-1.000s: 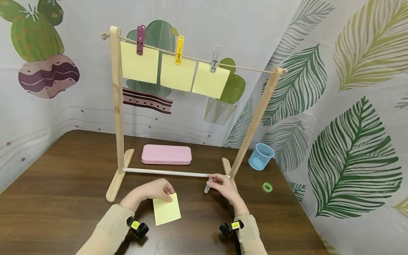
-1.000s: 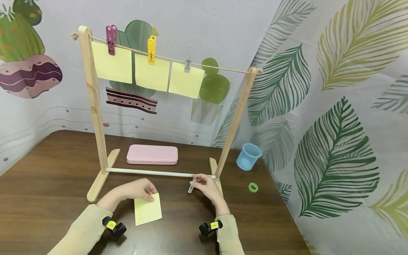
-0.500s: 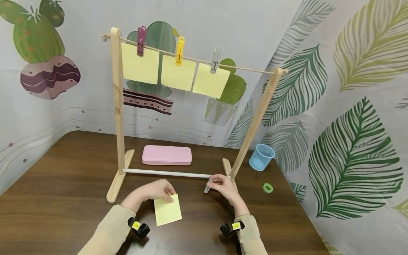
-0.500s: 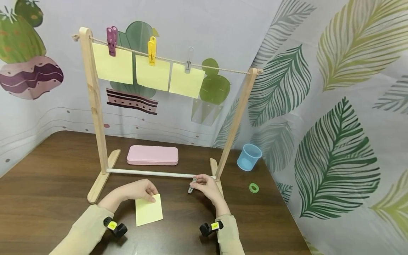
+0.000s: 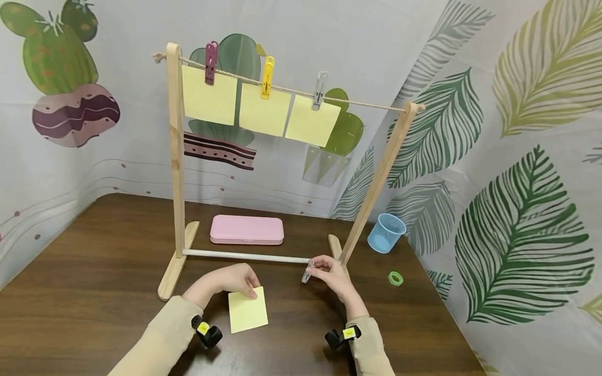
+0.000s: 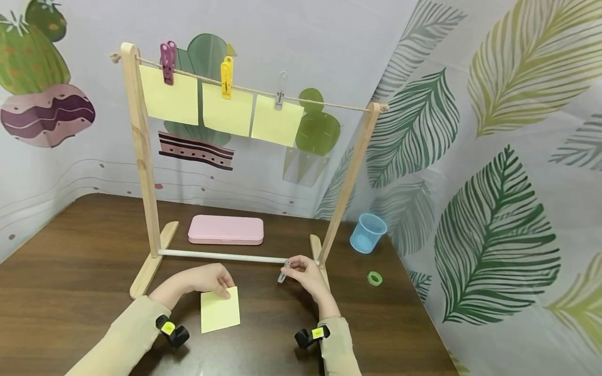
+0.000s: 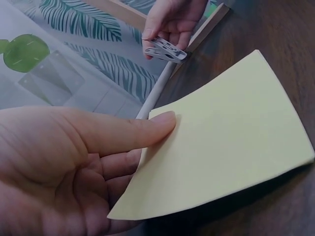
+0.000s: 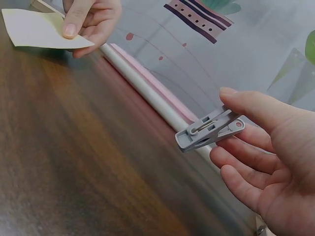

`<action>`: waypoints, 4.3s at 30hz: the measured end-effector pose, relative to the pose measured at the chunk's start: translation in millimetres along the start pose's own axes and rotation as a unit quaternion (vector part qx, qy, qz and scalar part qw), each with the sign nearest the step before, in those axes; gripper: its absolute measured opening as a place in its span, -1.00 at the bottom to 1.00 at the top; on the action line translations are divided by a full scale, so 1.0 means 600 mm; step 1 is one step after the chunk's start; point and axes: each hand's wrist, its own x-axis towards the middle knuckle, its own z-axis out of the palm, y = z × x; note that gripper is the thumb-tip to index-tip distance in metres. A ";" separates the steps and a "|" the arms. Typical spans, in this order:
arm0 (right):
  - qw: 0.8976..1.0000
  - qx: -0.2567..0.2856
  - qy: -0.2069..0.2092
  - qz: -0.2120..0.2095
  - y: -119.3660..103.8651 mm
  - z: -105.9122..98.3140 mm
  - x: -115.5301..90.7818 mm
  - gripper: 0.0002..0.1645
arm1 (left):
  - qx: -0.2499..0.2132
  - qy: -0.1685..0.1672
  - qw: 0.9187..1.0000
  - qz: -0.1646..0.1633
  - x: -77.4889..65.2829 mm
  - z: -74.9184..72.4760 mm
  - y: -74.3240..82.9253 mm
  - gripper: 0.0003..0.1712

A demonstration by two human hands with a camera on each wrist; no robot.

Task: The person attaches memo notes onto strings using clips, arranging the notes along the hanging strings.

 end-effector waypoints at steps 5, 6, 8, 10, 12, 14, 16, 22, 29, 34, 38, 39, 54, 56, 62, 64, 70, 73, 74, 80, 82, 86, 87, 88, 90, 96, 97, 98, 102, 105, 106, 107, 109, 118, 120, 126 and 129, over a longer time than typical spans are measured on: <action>1.000 0.004 0.011 -0.014 -0.014 -0.004 -0.002 -0.66 | 0.009 -0.005 1.000 -0.012 0.005 -0.006 0.005 -0.87; 1.000 0.006 0.013 -0.019 -0.018 -0.004 -0.002 -0.66 | 0.009 -0.004 1.000 -0.012 0.007 -0.007 0.005 -0.87; 0.999 0.011 0.014 -0.030 -0.025 -0.007 -0.003 -0.66 | 0.010 0.001 1.000 -0.008 0.011 -0.011 0.006 -0.85; 0.999 0.014 0.020 -0.042 -0.030 -0.010 -0.002 -0.65 | 0.009 0.008 1.000 -0.005 0.017 -0.016 0.008 -0.83; 0.998 0.020 0.025 -0.045 -0.035 -0.015 -0.001 -0.64 | 0.007 0.017 1.000 -0.002 0.024 -0.022 0.012 -0.81; 0.998 0.028 0.032 -0.042 -0.041 -0.021 -0.001 -0.62 | 0.005 0.023 1.000 0.002 0.031 -0.029 0.017 -0.78; 0.998 0.038 0.038 -0.041 -0.048 -0.025 -0.002 -0.61 | 0.002 0.027 1.000 0.005 0.037 -0.035 0.024 -0.76; 0.997 0.018 0.047 -0.051 -0.076 -0.048 0.000 -0.58 | 0.014 0.036 0.999 0.015 0.054 -0.053 0.052 -0.74; 0.994 -0.029 0.057 -0.087 -0.127 -0.082 0.007 -0.55 | 0.030 0.081 0.994 0.066 0.079 -0.065 0.101 -0.76; 0.986 -0.047 0.082 -0.139 -0.173 -0.104 0.008 -0.58 | 0.013 0.140 0.984 0.105 0.090 -0.073 0.150 -0.74; 0.976 -0.075 0.110 -0.175 -0.214 -0.123 0.011 -0.58 | -0.007 0.177 0.974 0.141 0.097 -0.082 0.192 -0.74; 0.973 -0.083 0.116 -0.182 -0.226 -0.128 0.011 -0.59 | -0.008 0.185 0.971 0.152 0.097 -0.085 0.204 -0.73; 0.926 -0.124 0.181 -0.306 -0.410 -0.188 0.026 -0.69 | -0.015 0.297 0.923 0.244 0.082 -0.131 0.359 -0.80; 0.918 -0.130 0.193 -0.322 -0.435 -0.190 0.026 -0.71 | -0.009 0.305 0.918 0.252 0.079 -0.132 0.373 -0.80; 0.903 -0.112 0.216 -0.354 -0.512 -0.203 0.027 -0.82 | 0.008 0.315 0.907 0.279 0.084 -0.135 0.417 -0.78; 0.904 -0.100 0.216 -0.355 -0.535 -0.207 0.028 -0.86 | 0.008 0.313 0.906 0.284 0.087 -0.137 0.432 -0.77; 0.910 -0.101 0.220 -0.336 -0.585 -0.216 0.039 -0.89 | -0.002 0.327 0.904 0.275 0.089 -0.150 0.464 -0.74; 0.910 -0.116 0.229 -0.327 -0.601 -0.220 0.044 -0.90 | -0.013 0.342 0.900 0.271 0.086 -0.157 0.474 -0.72; 0.909 -0.121 0.232 -0.324 -0.605 -0.222 0.046 -0.91 | -0.016 0.347 0.897 0.274 0.087 -0.159 0.476 -0.72; 0.908 -0.161 0.246 -0.297 -0.623 -0.232 0.052 -0.93 | -0.051 0.368 0.886 0.278 0.090 -0.171 0.481 -0.68; 0.911 -0.168 0.248 -0.283 -0.627 -0.234 0.053 -0.93 | -0.062 0.372 0.885 0.273 0.093 -0.174 0.481 -0.67; 0.908 -0.195 0.256 -0.268 -0.632 -0.237 0.054 -0.94 | -0.080 0.386 0.878 0.272 0.099 -0.176 0.482 -0.67; 0.908 -0.200 0.257 -0.265 -0.634 -0.237 0.054 -0.95 | -0.083 0.390 0.875 0.274 0.100 -0.177 0.483 -0.68; 0.906 -0.207 0.258 -0.263 -0.635 -0.237 0.054 -0.95 | -0.087 0.395 0.872 0.276 0.100 -0.178 0.484 -0.68; 0.907 -0.211 0.256 -0.259 -0.638 -0.236 0.055 -0.95 | -0.095 0.404 0.866 0.278 0.101 -0.179 0.487 -0.68; 0.912 -0.215 0.243 -0.253 -0.641 -0.233 0.059 -0.94 | -0.099 0.425 0.857 0.273 0.100 -0.184 0.497 -0.68; 0.911 -0.218 0.243 -0.251 -0.641 -0.233 0.059 -0.94 | -0.099 0.427 0.857 0.273 0.101 -0.185 0.498 -0.68; 0.912 -0.219 0.241 -0.249 -0.641 -0.233 0.060 -0.93 | -0.100 0.428 0.856 0.272 0.101 -0.186 0.500 -0.68; 0.918 -0.221 0.237 -0.230 -0.640 -0.233 0.063 -0.91 | -0.110 0.433 0.855 0.262 0.103 -0.187 0.503 -0.68; 0.925 -0.216 0.232 -0.211 -0.640 -0.234 0.065 -0.90 | -0.115 0.438 0.854 0.257 0.104 -0.187 0.505 -0.68; 0.927 -0.215 0.229 -0.207 -0.640 -0.234 0.065 -0.90 | -0.115 0.439 0.853 0.257 0.104 -0.187 0.506 -0.68; 0.928 -0.215 0.227 -0.204 -0.640 -0.234 0.066 -0.90 | -0.116 0.441 0.852 0.256 0.103 -0.187 0.506 -0.68; 0.930 -0.215 0.221 -0.199 -0.639 -0.235 0.066 -0.90 | -0.121 0.442 0.853 0.252 0.102 -0.187 0.508 -0.68; 0.921 -0.277 0.206 -0.182 -0.640 -0.232 0.070 -0.87 | -0.132 0.436 0.852 0.259 0.103 -0.187 0.509 -0.67; 0.918 -0.288 0.203 -0.180 -0.640 -0.231 0.070 -0.86 | -0.132 0.436 0.852 0.260 0.102 -0.187 0.509 -0.68; 0.922 -0.293 0.179 -0.177 -0.641 -0.229 0.069 -0.74 | -0.125 0.439 0.852 0.256 0.100 -0.188 0.508 -0.68; 0.928 -0.293 0.162 -0.164 -0.642 -0.230 0.068 -0.67 | -0.121 0.438 0.853 0.257 0.100 -0.188 0.507 -0.68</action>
